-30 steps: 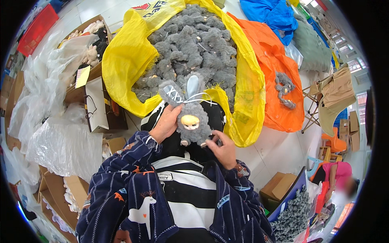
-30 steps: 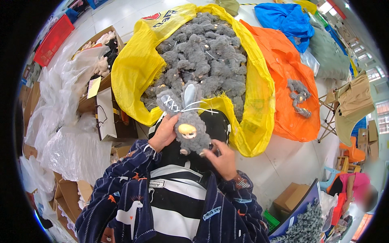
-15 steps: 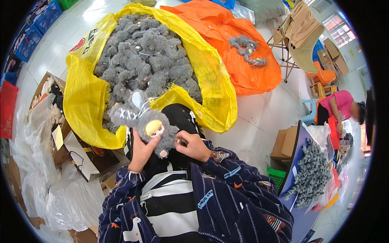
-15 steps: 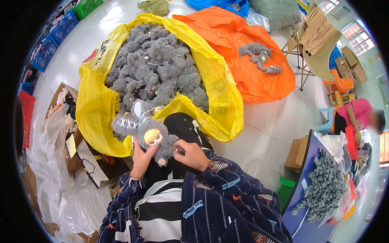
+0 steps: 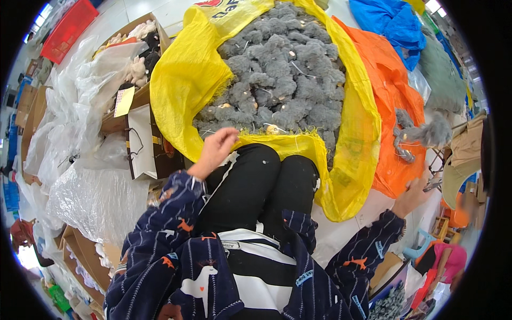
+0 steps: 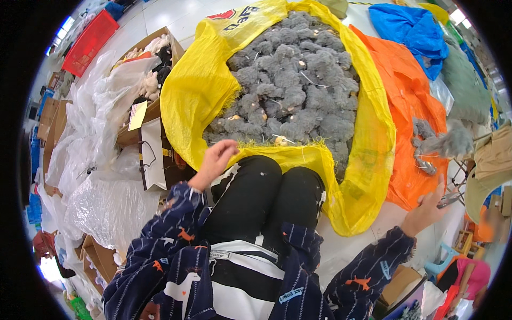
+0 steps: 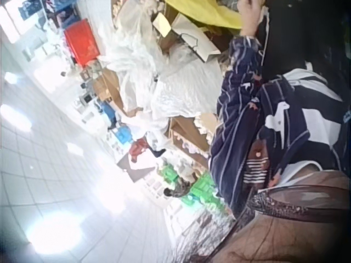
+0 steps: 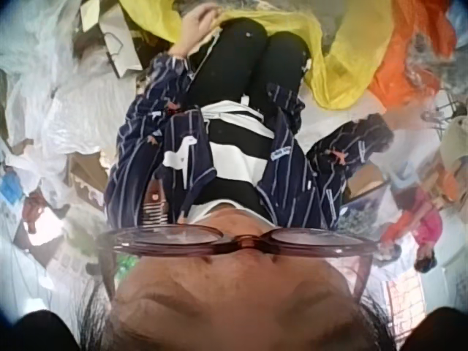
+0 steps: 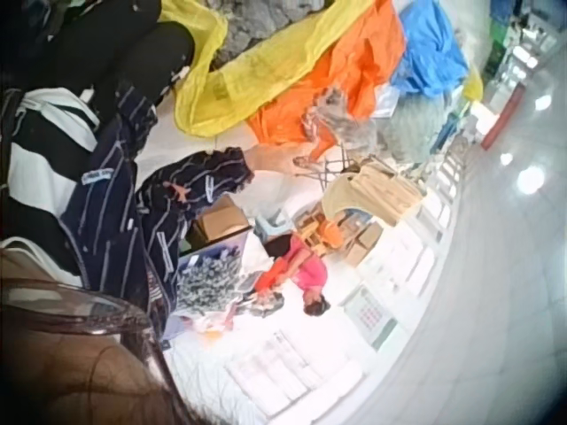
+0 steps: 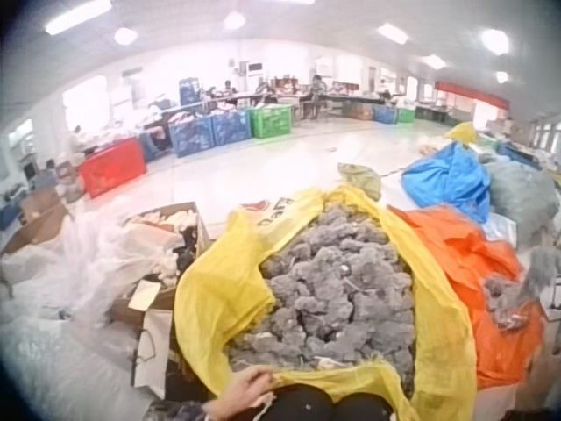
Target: The person sits on the floor and repeatedly picks up small gray stuffed animals from a yellow bag. They use scissors to trim loose threads and fluff the fur, then place the finished items on an orange bag to their right.
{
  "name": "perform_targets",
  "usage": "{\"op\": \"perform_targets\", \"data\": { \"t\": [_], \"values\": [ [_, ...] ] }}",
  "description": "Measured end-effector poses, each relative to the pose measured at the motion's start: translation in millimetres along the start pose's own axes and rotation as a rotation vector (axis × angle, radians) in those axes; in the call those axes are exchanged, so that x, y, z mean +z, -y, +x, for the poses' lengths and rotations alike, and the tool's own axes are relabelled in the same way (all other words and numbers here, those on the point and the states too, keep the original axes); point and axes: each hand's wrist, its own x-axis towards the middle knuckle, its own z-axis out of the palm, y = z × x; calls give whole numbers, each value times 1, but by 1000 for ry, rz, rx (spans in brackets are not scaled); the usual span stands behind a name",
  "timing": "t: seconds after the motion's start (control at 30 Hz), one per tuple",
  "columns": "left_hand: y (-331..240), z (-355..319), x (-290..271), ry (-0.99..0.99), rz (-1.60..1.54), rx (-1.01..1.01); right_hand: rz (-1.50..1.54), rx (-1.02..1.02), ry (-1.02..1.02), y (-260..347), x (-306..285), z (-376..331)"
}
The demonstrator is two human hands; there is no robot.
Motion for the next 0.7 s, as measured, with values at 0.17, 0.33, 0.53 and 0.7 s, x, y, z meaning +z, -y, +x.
{"op": "perform_targets", "data": {
  "t": [0.17, 0.33, 0.53, 0.7],
  "values": [
    [110, 53, -30, 61, 472, -180, -76, 163, 502, -34, 49, -106],
    [189, 58, -32, 281, 854, -534, -139, 56, 826, -33, 86, -196],
    [232, 58, -5, 272, 698, -314, -181, 52, 784, -42, 100, -199],
    [176, 106, 14, 193, 785, 10, -248, -4, 810, -47, 102, -200]
  ]
}}
